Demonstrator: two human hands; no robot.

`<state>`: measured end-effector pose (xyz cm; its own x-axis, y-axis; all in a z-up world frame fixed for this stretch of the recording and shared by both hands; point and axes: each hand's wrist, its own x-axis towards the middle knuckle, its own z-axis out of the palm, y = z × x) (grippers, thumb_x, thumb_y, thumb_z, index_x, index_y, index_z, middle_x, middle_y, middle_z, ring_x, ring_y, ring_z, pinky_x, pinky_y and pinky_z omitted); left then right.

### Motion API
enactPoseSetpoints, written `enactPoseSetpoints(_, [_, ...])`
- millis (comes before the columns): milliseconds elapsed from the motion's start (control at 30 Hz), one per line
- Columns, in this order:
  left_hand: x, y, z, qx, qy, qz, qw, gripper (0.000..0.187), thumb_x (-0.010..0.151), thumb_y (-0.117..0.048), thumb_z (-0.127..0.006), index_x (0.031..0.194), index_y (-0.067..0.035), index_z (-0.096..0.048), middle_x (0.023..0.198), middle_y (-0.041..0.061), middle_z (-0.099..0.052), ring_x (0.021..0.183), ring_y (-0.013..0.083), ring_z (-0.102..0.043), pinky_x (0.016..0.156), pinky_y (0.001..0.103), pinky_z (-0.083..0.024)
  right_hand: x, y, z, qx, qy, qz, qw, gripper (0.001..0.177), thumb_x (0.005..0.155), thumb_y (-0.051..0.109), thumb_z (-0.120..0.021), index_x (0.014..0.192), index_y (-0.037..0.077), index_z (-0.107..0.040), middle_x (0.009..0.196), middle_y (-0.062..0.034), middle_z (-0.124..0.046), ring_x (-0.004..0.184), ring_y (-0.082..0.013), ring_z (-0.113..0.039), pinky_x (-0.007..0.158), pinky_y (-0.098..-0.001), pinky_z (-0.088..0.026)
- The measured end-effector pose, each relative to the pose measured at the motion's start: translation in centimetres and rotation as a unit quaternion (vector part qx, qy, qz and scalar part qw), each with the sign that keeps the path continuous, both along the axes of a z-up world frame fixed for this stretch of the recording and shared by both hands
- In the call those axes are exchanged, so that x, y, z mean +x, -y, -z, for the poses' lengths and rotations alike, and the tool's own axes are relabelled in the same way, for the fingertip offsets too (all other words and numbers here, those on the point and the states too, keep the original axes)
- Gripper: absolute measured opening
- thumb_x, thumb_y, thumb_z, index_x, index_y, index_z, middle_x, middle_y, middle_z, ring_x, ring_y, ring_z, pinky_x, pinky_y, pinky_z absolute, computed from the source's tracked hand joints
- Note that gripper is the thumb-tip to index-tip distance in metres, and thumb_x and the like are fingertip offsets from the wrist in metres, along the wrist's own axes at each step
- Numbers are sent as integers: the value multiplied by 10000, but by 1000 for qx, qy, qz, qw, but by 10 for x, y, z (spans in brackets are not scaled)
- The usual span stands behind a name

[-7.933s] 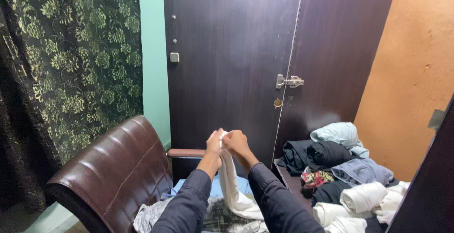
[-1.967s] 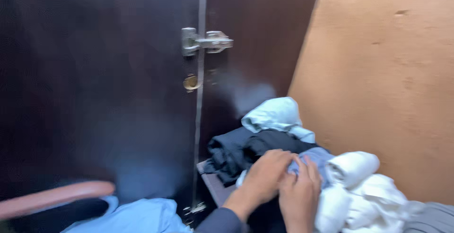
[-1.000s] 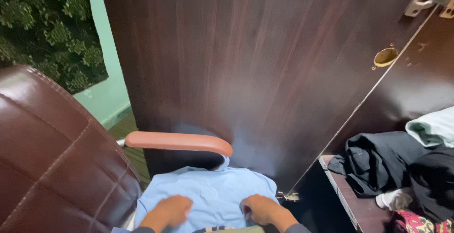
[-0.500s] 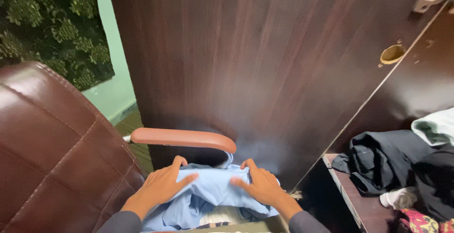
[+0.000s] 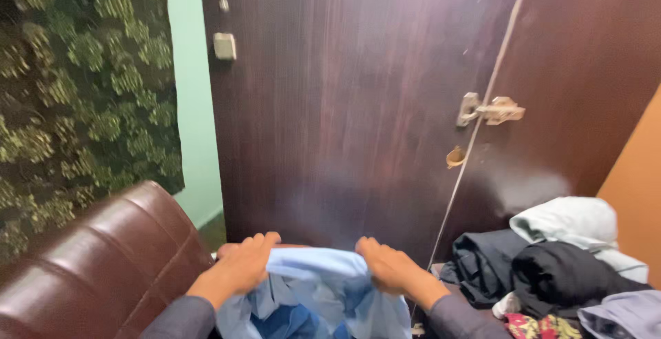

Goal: The person folds and rolls several garments, including shirts and pants, and places them onto a stack on a nearby surface.

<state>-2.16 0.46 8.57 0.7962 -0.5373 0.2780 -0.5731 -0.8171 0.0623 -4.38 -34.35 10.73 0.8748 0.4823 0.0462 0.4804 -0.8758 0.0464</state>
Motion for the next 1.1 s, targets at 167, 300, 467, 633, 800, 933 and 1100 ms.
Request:
enactPoseSetpoints(167, [-23,-6,-104,-140,55,-76,986,289,886,-4,-565,1131,-157,-563,1043,136,-633,1010,362,-640,876,493,-505,-26,12,-106,275,175,-58,944,388,698,-3,-663,1052,114,-555,983,-156,-639,979,-441,-631,769,-506,-514])
enactPoseSetpoints(300, [-50,-9,-176,-160,156,-158,962,213,847,-30,-613,1020,-155,-611,1038,131,-646,1037,384,-651,838,534,-525,-53,10,-182,273,226,-2,935,249,818,-4,-622,1025,134,-612,1014,-149,-627,995,-431,-634,793,-506,-521])
enactPoseSetpoints(467, [-72,-30,-233,-113,95,-300,943,208,836,-124,-705,1038,-86,-677,1130,183,-707,1108,440,-672,923,560,-549,-84,18,-246,169,287,75,940,302,850,14,-589,1113,156,-631,1015,-170,-647,980,-429,-634,800,-543,-512])
enactPoseSetpoints(633, [-108,-39,-281,-159,-72,-267,948,256,898,-52,-597,1099,-107,-744,1051,192,-750,915,423,-756,746,499,-610,-103,38,-282,138,268,120,946,273,863,92,-592,1118,158,-663,1005,-189,-687,988,-419,-675,826,-530,-545])
enactPoseSetpoints(800, [-150,-39,-324,-253,-352,-179,883,373,954,-24,-427,1163,-87,-730,930,229,-769,652,328,-764,517,418,-632,-117,48,-322,266,59,59,960,398,809,11,-537,1149,53,-741,931,-145,-758,892,-324,-777,846,-437,-608])
enactPoseSetpoints(933, [-155,-24,-336,-318,-182,-177,914,361,897,45,-457,1101,-52,-740,902,214,-802,659,304,-783,535,411,-638,-140,42,-336,535,-78,107,835,376,881,-3,-422,1139,-107,-675,863,-195,-702,784,-366,-734,670,-464,-647])
enactPoseSetpoints(1100, [-135,-21,-327,-84,-22,-315,945,229,864,-18,-641,1055,-19,-767,972,192,-806,793,325,-822,687,415,-649,-142,49,-341,582,-5,20,813,390,840,-53,-440,1133,-101,-692,879,-199,-702,791,-368,-723,661,-508,-659])
